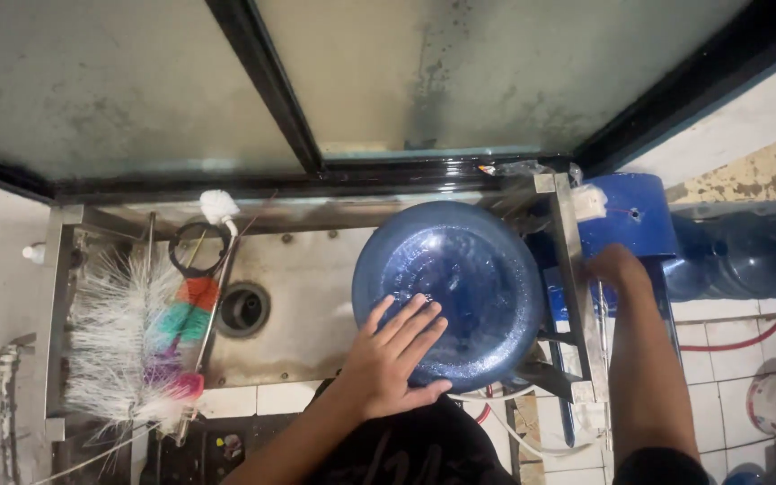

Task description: The person places a large blue water jug into a washing station, rotates it under a water jet, and scrubs the exterior with a brush. The person then removes the jug, places it on the floor, picks up another jug, and repeats the washing process.

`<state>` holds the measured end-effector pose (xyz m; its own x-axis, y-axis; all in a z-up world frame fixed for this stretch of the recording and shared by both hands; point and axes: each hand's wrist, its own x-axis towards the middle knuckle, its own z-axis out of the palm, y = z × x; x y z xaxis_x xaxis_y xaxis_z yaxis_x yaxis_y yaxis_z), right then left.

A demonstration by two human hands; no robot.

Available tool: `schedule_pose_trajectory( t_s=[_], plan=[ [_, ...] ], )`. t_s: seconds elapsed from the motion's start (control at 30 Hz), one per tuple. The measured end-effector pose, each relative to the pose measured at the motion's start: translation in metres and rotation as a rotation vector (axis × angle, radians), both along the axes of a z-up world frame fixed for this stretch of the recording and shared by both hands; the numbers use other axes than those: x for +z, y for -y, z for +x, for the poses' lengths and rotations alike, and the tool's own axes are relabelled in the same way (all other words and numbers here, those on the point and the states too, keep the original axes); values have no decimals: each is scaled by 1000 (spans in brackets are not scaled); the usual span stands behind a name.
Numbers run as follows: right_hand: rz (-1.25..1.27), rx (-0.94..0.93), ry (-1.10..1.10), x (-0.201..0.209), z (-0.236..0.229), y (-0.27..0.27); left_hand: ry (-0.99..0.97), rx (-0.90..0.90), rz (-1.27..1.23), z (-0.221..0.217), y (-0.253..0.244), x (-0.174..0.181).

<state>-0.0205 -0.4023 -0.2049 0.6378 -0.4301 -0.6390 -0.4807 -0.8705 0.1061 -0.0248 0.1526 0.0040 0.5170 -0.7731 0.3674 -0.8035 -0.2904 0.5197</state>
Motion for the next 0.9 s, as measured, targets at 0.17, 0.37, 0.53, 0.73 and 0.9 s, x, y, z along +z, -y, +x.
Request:
schedule_pose_trajectory(
  t_s=[0.17,0.37,0.53,0.73,0.9],
  plan=[
    [-96,-256,90,29,7,-30,24,8,-97,-5,-8,-26],
    [152,-454,1101,89,-67,-183,-567,389,-739,18,-23,-105],
    [1448,-1128,1338,76,-112,-302,-1191,105,-797,56,-15,-165],
    [1420,-1202,1561,79,-152,-360,-1391,-81,-929,41,-5,-131],
    [1152,-1136,1728,137,-176,-423,-1709,-319,-909,37,-21,-72]
  ],
)
